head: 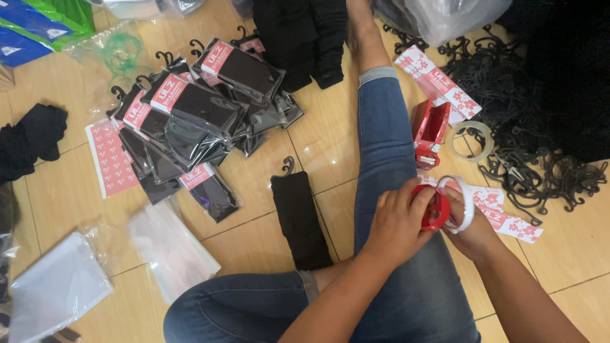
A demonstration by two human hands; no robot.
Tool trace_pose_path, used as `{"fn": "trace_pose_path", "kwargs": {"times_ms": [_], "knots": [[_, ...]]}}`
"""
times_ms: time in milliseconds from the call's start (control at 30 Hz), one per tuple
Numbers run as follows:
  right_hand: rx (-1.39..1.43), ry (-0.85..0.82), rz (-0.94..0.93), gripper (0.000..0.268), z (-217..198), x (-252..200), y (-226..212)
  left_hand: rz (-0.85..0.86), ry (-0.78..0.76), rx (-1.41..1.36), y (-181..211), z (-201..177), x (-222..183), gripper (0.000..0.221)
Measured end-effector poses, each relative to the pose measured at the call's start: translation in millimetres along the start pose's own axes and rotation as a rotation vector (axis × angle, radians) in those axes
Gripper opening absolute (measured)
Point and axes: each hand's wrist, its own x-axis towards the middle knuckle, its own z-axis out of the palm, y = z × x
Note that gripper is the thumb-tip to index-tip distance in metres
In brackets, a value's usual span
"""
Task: The person wraps a paper label around a black sock, secures it with tape, and places the labeled sock into a plastic bag.
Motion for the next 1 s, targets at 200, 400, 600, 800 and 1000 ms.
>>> {"fn": "trace_pose_path", "kwargs": {"times_ms": [200,400,600,800,1000], "knots": [[0.211,-0.139,0.076,0.037,34,-5,-29,-0.12,-0.162,-0.41,-17,-25,-8,0.069],[0.089,-0.093,-0.056,0.033,29,75,-71,-0.695,0.014,-1.106,-27,-53,-54,0.067],[-0.026,-0.057,-0.029,0.018,68,144,-134,-0.921,0.064,-1.342,-65,-37,-98,0.057],[-0.507,0.279,-0.025,0.019,24,250,-106,-1.0,0.013,-1.305,-71,-49,-101,0.032],[-0.661,0.234,-0.137,0.024,12,308,-113,-1.062,0.12,-1.366,-86,-55,-143,0.035]]}}
